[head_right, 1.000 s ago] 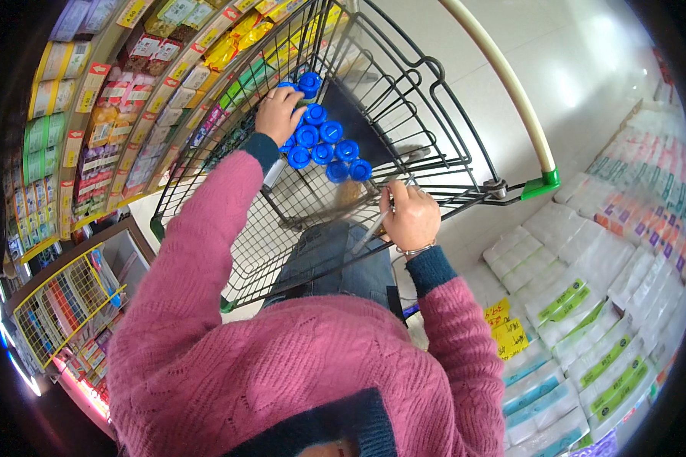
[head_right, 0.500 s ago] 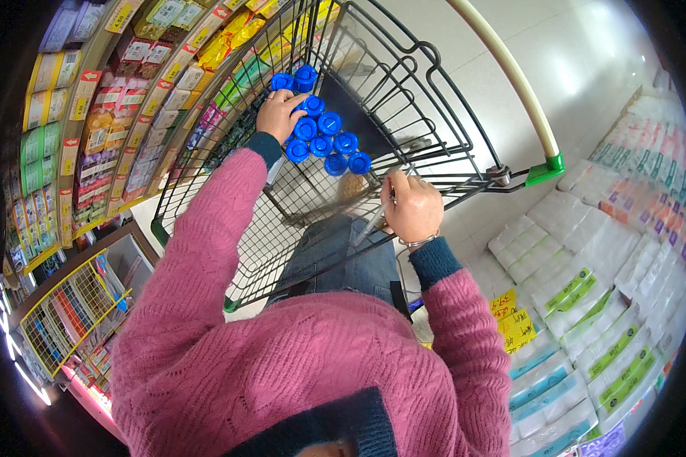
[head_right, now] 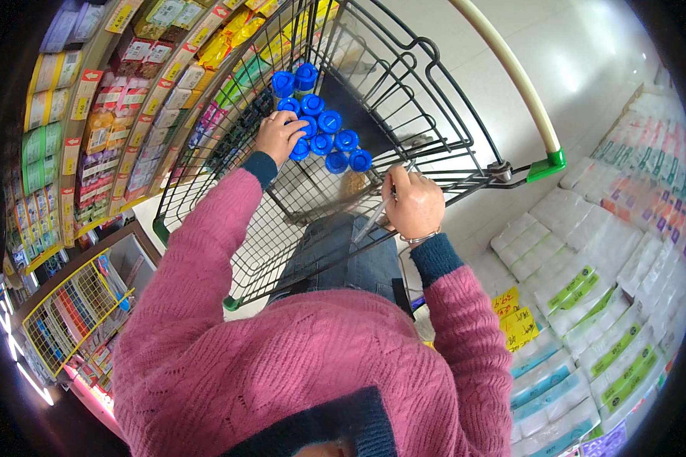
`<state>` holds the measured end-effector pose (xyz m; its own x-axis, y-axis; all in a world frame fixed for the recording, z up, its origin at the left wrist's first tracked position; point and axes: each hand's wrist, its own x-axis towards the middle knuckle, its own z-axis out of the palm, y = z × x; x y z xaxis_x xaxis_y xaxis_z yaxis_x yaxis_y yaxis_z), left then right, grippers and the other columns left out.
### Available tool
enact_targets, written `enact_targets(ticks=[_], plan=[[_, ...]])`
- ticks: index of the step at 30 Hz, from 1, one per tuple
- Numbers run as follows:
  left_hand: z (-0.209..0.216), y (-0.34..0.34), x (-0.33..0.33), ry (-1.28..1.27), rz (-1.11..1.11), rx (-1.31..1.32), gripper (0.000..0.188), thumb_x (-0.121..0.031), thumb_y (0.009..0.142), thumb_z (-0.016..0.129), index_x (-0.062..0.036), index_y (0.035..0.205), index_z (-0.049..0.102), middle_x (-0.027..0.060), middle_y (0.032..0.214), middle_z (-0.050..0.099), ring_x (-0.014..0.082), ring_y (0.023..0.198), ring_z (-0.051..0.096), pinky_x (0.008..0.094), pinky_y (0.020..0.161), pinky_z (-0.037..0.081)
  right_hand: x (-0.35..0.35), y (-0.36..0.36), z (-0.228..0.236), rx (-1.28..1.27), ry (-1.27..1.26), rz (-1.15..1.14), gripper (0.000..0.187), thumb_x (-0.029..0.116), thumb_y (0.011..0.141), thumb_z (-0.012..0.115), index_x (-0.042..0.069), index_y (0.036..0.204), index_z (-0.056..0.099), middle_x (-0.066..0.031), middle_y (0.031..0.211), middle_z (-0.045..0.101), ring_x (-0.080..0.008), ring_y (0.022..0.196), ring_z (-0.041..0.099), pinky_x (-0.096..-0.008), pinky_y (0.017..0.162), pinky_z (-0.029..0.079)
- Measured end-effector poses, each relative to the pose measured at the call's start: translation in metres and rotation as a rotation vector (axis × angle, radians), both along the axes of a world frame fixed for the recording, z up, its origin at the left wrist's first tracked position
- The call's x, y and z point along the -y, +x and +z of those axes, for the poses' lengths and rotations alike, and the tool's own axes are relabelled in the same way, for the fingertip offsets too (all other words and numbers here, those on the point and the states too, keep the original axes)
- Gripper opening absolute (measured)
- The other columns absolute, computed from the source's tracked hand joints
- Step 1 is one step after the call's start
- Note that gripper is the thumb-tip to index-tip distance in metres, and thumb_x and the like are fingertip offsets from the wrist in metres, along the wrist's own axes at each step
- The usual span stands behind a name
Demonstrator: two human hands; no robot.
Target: The person repeatedly picks cylindrical containers from a shelf, wipes them with a yellow cloth, and places them into a shopping cart. They also write on a piece of paper while holding a container. The task involves handling multiple identical items and organizing them in the cart.
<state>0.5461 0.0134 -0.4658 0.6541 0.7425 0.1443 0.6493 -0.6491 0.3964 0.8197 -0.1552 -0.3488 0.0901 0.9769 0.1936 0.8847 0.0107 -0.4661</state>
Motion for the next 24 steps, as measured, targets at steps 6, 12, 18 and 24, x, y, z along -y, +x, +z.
enact_targets(ticks=[6, 12, 18, 24], plan=[[-0.012, -0.003, -0.007, -0.111, -0.003, 0.068, 0.018, -0.014, 0.081, 0.075, -0.0125, 0.099, 0.077, 0.0066, 0.093, 0.06, 0.0266, 0.093, 0.058, 0.0405, 0.081, 0.048, 0.0, 0.0, 0.0, -0.003, 0.006, 0.0, 0.012, 0.009, 0.08, 0.07, 0.008, 0.081, 0.058, -0.0082, 0.058, 0.055, -0.0267, 0.052, 0.058, -0.0388, 0.049, 0.045], [-0.006, 0.002, -0.004, -0.084, 0.014, 0.022, 0.024, -0.015, 0.08, 0.076, -0.013, 0.104, 0.075, 0.0072, 0.1, 0.06, 0.0278, 0.097, 0.058, 0.042, 0.084, 0.048, 0.0, 0.0, 0.0, 0.005, -0.007, 0.002, 0.012, 0.01, 0.08, 0.07, 0.009, 0.081, 0.058, -0.0086, 0.058, 0.055, -0.0275, 0.052, 0.058, -0.0395, 0.05, 0.045], [-0.005, 0.016, 0.034, 0.013, -0.095, 0.003, 0.035, -0.017, 0.079, 0.076, -0.0179, 0.113, 0.069, 0.0048, 0.11, 0.059, 0.0264, 0.109, 0.055, 0.0483, 0.101, 0.039, 0.001, 0.0, -0.001, -0.003, 0.003, -0.009, 0.013, 0.011, 0.079, 0.07, 0.009, 0.079, 0.058, -0.0088, 0.058, 0.054, -0.0276, 0.052, 0.057, -0.0397, 0.049, 0.045], [-0.012, 0.015, 0.046, -0.032, -0.134, -0.078, 0.034, -0.014, 0.08, 0.074, -0.0188, 0.114, 0.068, 0.0037, 0.112, 0.059, 0.0246, 0.113, 0.055, 0.0511, 0.109, 0.032, 0.001, 0.0, 0.0, 0.003, 0.008, -0.012, 0.013, 0.011, 0.078, 0.071, 0.009, 0.078, 0.058, -0.0083, 0.058, 0.054, -0.0274, 0.052, 0.057, -0.0391, 0.05, 0.045]])
